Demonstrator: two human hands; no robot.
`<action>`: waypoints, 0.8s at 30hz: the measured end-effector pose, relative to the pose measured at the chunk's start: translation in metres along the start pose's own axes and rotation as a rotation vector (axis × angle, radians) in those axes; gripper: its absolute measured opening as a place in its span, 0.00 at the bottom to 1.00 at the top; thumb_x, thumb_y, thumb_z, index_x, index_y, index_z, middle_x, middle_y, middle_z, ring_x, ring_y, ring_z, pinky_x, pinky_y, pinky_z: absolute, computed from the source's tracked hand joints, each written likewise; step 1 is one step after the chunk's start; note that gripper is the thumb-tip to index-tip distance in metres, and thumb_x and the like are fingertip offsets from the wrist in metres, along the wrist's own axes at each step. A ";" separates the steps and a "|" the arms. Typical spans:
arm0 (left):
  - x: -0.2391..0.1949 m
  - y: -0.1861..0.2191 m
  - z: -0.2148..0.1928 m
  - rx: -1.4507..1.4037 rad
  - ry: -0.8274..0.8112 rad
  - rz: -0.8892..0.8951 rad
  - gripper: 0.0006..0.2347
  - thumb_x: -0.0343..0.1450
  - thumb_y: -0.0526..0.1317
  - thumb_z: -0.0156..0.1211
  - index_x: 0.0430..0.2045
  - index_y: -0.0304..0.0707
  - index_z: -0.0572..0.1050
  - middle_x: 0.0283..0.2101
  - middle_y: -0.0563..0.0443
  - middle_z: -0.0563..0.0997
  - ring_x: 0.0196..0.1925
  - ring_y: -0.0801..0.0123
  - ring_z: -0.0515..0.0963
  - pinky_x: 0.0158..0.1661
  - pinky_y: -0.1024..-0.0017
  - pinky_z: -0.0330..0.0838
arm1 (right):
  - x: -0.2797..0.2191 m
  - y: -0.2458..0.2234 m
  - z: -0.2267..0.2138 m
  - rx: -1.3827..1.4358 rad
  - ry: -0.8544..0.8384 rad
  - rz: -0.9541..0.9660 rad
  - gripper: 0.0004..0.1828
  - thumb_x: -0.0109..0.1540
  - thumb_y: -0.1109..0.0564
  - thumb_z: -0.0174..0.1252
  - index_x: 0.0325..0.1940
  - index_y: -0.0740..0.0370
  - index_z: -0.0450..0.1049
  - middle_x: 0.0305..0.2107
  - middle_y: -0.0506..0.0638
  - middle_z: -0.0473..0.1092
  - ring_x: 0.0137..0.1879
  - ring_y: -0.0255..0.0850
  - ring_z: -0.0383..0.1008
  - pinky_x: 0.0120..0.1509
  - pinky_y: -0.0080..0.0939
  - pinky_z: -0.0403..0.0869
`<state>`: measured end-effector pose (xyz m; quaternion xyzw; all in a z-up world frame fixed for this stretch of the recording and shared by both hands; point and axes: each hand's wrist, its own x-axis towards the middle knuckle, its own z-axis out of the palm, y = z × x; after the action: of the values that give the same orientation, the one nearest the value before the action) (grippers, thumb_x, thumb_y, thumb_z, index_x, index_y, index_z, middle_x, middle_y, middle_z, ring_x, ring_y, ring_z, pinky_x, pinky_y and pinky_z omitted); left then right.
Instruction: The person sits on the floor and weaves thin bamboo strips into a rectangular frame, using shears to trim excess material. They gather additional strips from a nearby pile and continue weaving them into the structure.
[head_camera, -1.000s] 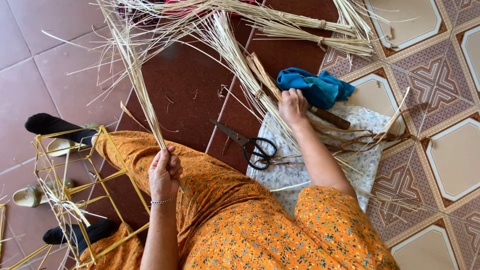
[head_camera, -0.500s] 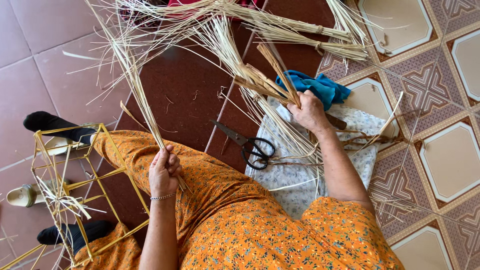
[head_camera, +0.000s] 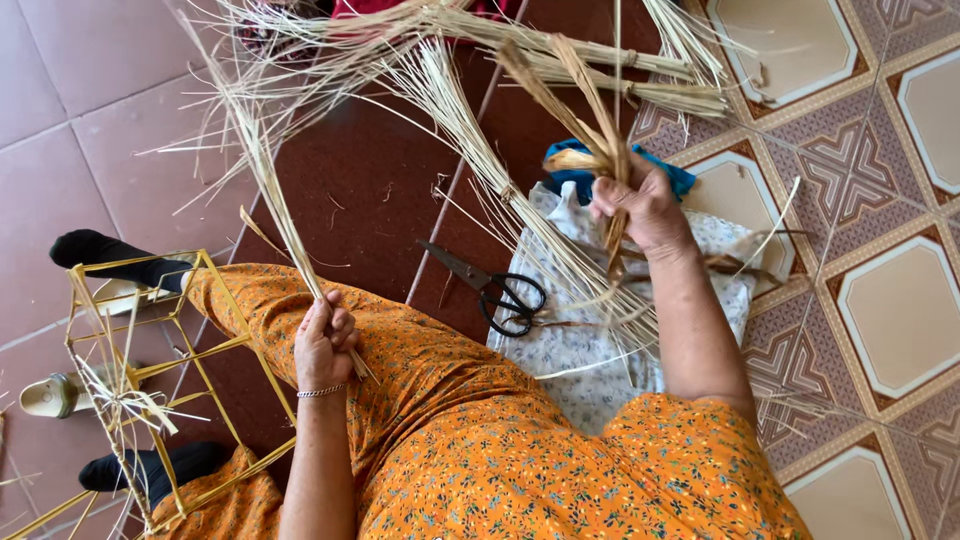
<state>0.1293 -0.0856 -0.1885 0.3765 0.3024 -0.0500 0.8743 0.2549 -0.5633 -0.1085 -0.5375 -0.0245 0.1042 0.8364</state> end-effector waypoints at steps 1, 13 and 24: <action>0.002 -0.001 0.000 0.015 -0.001 0.011 0.10 0.80 0.42 0.50 0.41 0.34 0.75 0.22 0.58 0.69 0.19 0.82 0.60 0.19 0.82 0.54 | -0.002 -0.011 0.004 0.116 -0.048 -0.004 0.14 0.65 0.58 0.66 0.54 0.59 0.74 0.26 0.41 0.66 0.30 0.31 0.66 0.38 0.37 0.71; -0.012 0.002 0.026 0.104 0.004 0.039 0.12 0.80 0.42 0.51 0.42 0.30 0.75 0.21 0.59 0.67 0.18 0.82 0.59 0.17 0.81 0.55 | 0.002 -0.056 0.064 -0.569 0.072 -0.227 0.10 0.76 0.53 0.54 0.47 0.61 0.75 0.26 0.43 0.68 0.28 0.31 0.67 0.29 0.32 0.68; -0.062 -0.013 0.134 0.418 -0.411 0.131 0.34 0.63 0.31 0.73 0.63 0.36 0.59 0.41 0.58 0.79 0.41 0.81 0.79 0.44 0.83 0.76 | -0.027 0.093 0.177 -1.295 -0.225 -0.597 0.17 0.65 0.62 0.60 0.57 0.68 0.68 0.37 0.59 0.73 0.40 0.48 0.75 0.42 0.47 0.78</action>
<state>0.1404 -0.1954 -0.0899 0.5490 0.0775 -0.1298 0.8220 0.1881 -0.3734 -0.1159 -0.8819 -0.3131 -0.1095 0.3350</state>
